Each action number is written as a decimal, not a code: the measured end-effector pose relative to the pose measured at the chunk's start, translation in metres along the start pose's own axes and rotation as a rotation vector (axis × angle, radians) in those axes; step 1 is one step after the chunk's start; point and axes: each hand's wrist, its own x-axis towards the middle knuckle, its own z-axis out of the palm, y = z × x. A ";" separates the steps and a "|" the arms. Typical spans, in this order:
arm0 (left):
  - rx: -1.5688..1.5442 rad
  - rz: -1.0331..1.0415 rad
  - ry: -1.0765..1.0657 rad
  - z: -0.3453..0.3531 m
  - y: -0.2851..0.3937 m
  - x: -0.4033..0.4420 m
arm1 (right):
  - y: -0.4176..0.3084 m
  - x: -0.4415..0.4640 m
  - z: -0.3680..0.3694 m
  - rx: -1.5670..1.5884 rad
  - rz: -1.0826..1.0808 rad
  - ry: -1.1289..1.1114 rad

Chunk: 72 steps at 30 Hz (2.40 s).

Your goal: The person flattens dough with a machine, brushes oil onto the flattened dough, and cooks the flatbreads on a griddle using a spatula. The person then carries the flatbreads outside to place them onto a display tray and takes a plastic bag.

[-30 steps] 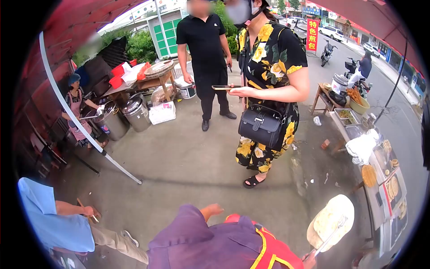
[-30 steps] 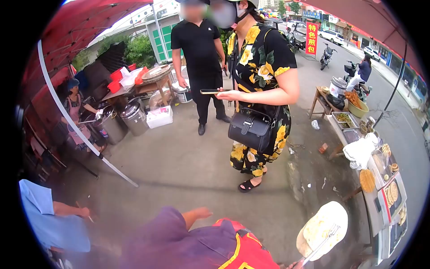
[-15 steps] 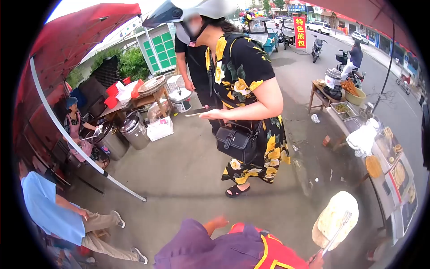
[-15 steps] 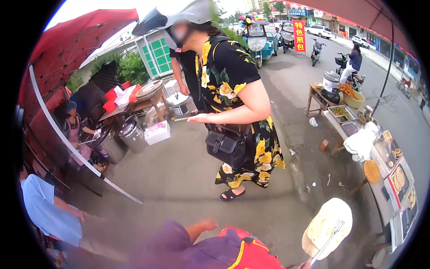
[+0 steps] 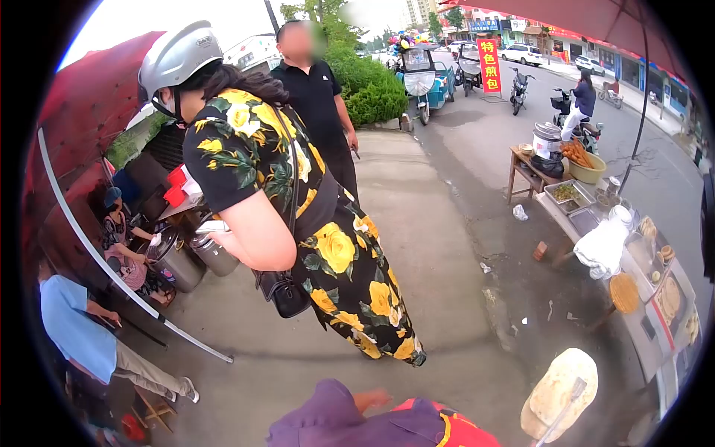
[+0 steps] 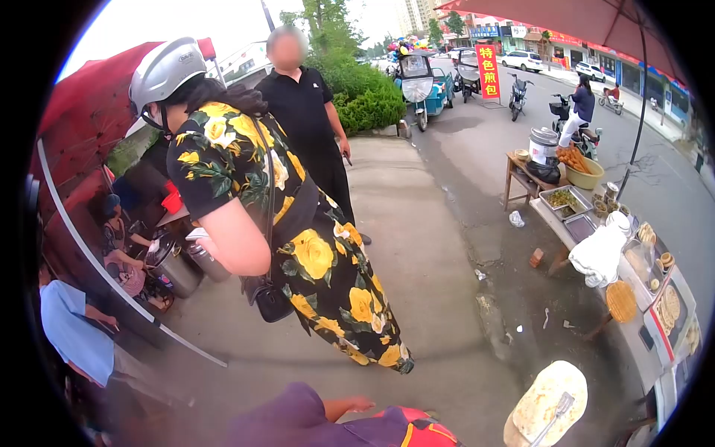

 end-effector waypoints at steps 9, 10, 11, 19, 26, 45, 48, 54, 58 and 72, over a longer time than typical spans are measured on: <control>0.098 0.317 0.297 -0.080 0.207 0.082 | -0.109 0.061 -0.059 0.308 0.049 0.105; 0.065 0.323 0.313 -0.079 0.215 0.085 | -0.110 0.070 -0.064 0.330 0.039 0.109; 0.031 0.329 0.331 -0.076 0.224 0.093 | -0.110 0.080 -0.069 0.348 0.030 0.113; 0.396 0.214 0.181 0.016 0.215 0.176 | -0.082 0.180 -0.143 0.472 -0.008 0.101; 0.268 0.079 0.139 0.030 0.323 0.209 | -0.073 0.271 -0.212 0.616 0.011 0.148; 0.053 0.697 -0.066 0.035 0.634 0.441 | -0.069 0.463 -0.393 0.984 0.094 0.438; -0.301 0.227 -0.066 0.050 0.689 0.481 | -0.064 0.524 -0.458 1.005 0.073 0.454; -0.519 0.038 -0.005 0.108 0.687 0.593 | -0.029 0.681 -0.612 0.945 -0.082 0.498; -0.931 0.096 -0.287 0.170 0.731 0.623 | 0.009 0.835 -0.708 1.005 -0.113 0.485; 0.399 0.372 -0.041 0.246 0.957 0.642 | 0.059 0.834 -0.720 1.461 0.165 0.165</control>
